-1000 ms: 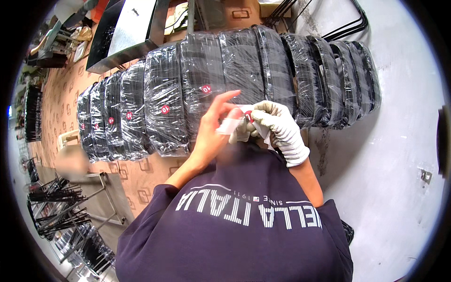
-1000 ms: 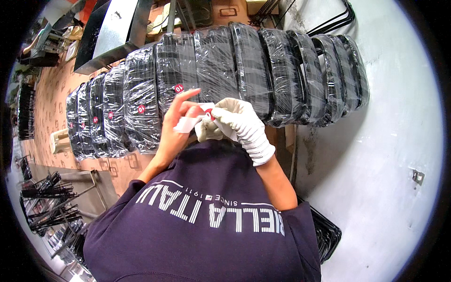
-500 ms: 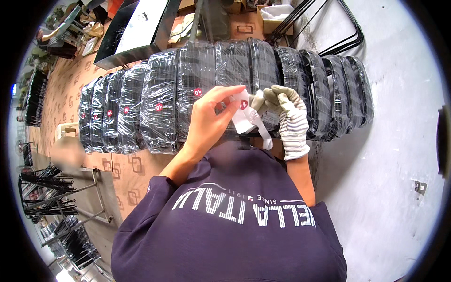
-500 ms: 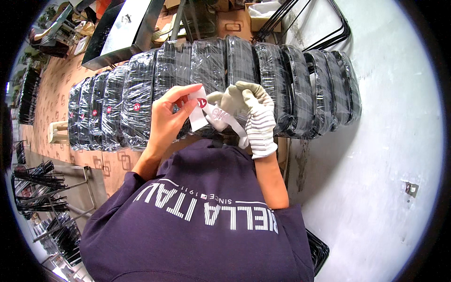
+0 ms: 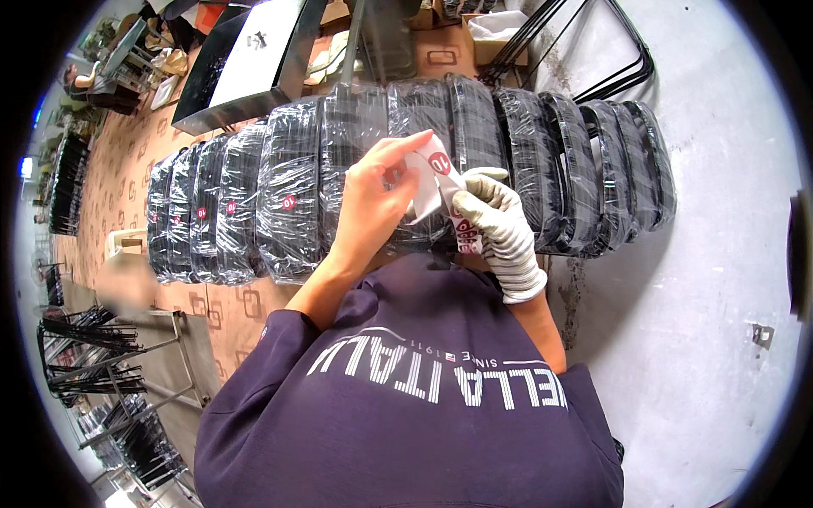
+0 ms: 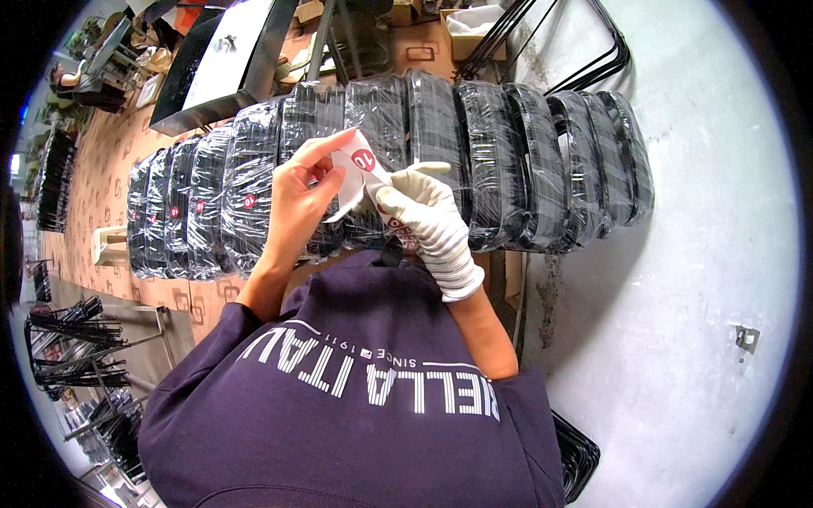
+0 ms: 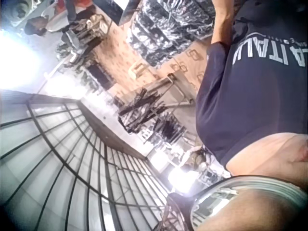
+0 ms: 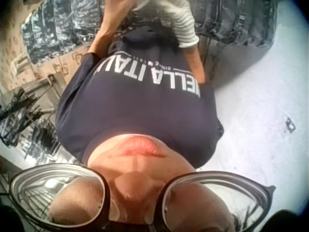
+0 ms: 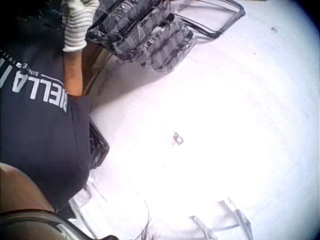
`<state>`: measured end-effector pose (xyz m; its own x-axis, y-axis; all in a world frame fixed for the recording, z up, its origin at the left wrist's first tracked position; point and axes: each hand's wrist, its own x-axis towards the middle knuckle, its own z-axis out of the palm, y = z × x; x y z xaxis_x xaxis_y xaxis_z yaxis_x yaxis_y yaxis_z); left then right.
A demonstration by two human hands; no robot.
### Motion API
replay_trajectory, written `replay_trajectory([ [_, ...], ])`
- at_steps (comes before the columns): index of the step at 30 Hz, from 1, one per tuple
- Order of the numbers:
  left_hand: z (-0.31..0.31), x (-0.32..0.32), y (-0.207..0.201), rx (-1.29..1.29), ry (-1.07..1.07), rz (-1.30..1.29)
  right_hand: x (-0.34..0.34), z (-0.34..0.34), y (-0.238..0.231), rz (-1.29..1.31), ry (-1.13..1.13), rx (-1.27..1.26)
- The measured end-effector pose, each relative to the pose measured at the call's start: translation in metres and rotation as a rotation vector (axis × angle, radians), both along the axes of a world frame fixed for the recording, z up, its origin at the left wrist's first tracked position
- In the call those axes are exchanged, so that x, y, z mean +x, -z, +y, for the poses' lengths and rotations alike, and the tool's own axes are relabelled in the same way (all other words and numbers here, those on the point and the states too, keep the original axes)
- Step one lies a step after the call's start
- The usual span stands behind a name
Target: The person peels small circular stickers from a backing sheet by hand.
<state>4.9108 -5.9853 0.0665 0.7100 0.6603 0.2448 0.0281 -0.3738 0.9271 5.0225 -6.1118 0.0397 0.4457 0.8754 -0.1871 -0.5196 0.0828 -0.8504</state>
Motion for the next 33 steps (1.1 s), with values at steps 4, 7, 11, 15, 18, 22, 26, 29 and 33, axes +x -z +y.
replay_trajectory([
  [4,0.004,-0.001,0.002,0.034,0.04,0.036,0.0,0.001,-0.011,0.099,0.032,0.03],
  [7,0.002,0.0,0.003,-0.032,0.076,0.026,0.005,-0.001,-0.007,0.026,0.023,-0.031],
  [11,0.001,0.001,0.004,-0.022,0.137,0.018,0.004,-0.003,-0.013,0.063,-0.004,-0.05],
  [15,-0.002,0.005,0.007,0.163,0.008,0.044,0.004,-0.002,-0.011,0.116,0.02,-0.017],
  [18,-0.005,0.003,0.003,0.602,-0.247,0.126,0.007,-0.004,0.004,0.091,0.069,-0.072],
  [22,-0.012,0.003,0.001,0.681,0.111,0.059,0.002,-0.001,0.008,0.05,0.112,-0.045],
  [26,-0.015,0.0,0.022,0.406,0.137,0.078,-0.006,-0.003,0.012,0.064,0.145,0.016],
  [29,-0.02,-0.004,0.029,0.11,0.146,0.059,-0.008,-0.011,0.021,-0.09,0.115,-0.091],
  [33,-0.025,-0.01,0.05,-0.271,0.178,0.045,-0.011,-0.019,0.03,-0.198,0.058,-0.216],
])
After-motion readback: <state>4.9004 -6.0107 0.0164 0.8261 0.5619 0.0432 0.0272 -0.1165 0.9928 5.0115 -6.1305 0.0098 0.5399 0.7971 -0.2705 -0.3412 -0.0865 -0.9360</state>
